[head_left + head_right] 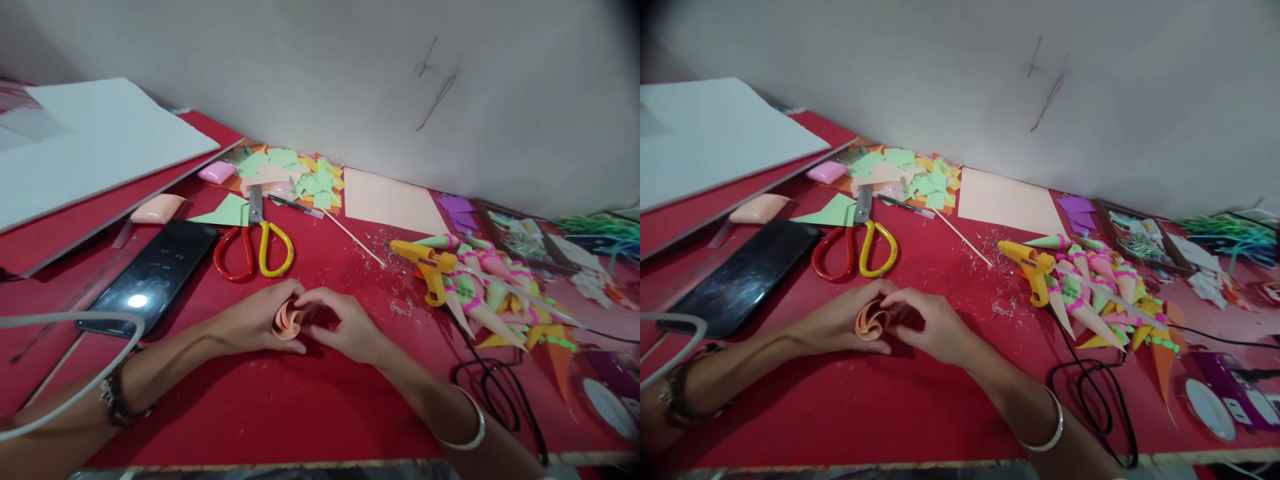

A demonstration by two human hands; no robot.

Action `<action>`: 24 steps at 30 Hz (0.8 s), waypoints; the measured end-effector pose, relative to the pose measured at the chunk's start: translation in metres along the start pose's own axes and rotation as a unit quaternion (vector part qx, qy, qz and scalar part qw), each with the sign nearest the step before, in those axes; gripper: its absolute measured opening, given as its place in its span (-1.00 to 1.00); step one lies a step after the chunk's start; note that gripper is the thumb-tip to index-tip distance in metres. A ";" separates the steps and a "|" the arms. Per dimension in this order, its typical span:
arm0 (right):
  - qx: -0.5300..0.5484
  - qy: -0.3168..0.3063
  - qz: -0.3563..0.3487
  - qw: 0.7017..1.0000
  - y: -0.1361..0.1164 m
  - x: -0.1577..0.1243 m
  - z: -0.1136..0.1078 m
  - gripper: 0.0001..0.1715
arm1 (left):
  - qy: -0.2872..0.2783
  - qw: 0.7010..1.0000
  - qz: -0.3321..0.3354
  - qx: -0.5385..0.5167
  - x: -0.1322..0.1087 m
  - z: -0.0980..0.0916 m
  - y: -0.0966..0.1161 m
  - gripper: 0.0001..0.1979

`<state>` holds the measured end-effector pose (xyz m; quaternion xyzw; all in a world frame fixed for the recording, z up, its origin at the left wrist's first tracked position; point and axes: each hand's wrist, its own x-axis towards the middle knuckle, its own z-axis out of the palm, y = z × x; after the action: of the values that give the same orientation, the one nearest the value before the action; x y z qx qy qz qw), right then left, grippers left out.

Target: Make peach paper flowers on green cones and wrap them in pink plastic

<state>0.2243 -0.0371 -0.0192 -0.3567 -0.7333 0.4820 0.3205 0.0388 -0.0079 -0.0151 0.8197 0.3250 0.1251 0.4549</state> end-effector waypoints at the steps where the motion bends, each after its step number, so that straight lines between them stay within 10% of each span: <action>1: -0.009 -0.002 -0.003 1.000 -0.001 0.000 0.001 -0.66 | -0.012 1.000 0.002 0.002 0.000 -0.001 0.000 -0.58; 24: -0.071 0.027 -0.076 0.994 -0.006 0.000 0.006 -0.70 | 0.004 0.999 -0.004 -0.053 -0.004 0.005 -0.001 -0.56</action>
<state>0.2179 -0.0417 -0.0161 -0.3350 -0.7818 0.3932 0.3493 0.0385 -0.0134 -0.0181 0.7926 0.3232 0.1430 0.4968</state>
